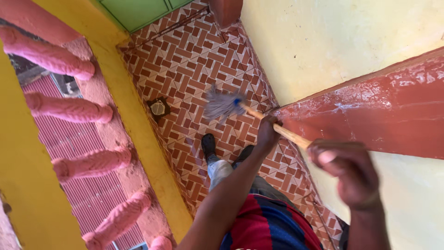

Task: The person mops a tiled floor using a mop and a bucket of soapy water, periodically dipping and wringing the mop head by hand.

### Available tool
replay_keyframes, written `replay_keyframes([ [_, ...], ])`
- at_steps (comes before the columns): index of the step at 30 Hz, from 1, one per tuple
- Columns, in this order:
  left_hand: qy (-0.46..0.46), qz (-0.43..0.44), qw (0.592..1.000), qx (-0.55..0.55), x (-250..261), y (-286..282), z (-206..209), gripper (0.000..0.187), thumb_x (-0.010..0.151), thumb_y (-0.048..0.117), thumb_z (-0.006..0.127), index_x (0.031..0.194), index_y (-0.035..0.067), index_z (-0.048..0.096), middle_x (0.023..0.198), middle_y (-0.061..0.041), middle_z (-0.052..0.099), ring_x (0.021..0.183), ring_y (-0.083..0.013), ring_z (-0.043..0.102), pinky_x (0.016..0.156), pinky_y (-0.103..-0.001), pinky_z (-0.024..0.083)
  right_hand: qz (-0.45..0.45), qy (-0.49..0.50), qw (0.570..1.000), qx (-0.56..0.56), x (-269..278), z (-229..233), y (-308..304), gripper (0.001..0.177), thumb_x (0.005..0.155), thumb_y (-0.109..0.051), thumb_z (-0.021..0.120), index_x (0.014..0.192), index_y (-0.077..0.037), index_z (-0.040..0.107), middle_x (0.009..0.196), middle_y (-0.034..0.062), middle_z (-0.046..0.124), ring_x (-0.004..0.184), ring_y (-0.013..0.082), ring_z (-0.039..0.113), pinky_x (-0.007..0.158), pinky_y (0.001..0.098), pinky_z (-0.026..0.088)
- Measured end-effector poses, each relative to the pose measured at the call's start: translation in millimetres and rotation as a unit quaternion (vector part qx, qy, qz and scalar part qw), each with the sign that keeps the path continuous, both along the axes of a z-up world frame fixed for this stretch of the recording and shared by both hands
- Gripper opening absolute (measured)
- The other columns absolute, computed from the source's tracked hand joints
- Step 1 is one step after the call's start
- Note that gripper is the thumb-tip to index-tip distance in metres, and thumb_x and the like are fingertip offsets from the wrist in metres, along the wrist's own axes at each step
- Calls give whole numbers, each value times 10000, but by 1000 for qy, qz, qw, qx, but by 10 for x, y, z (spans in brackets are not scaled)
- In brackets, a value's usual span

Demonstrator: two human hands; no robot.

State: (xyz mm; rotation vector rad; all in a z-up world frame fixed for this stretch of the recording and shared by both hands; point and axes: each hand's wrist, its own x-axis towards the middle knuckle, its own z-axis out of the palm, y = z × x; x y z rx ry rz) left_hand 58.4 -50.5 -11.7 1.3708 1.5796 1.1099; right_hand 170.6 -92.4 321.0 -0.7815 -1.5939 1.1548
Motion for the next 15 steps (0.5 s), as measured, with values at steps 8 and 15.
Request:
replay_keyframes([
  [8, -21, -58, 998, -4, 387, 15, -236, 215, 894, 190, 720, 817, 2, 648, 862, -172, 621, 826, -371, 635, 772, -472, 516, -38, -88, 995, 38, 75, -426, -350, 168, 1040, -70, 525, 1184, 13, 507, 909, 193, 684, 583, 119, 509, 561, 266, 470],
  [15, 141, -201, 966, -78, 343, -88, 58, 189, 881, 300, 694, 923, 127, 755, 997, -78, 732, 984, -311, 696, 892, -446, 539, -183, -27, 982, 39, 793, -428, -288, 273, 1026, -171, 372, 988, 47, 531, 729, 161, 566, 541, 229, 520, 599, 435, 532],
])
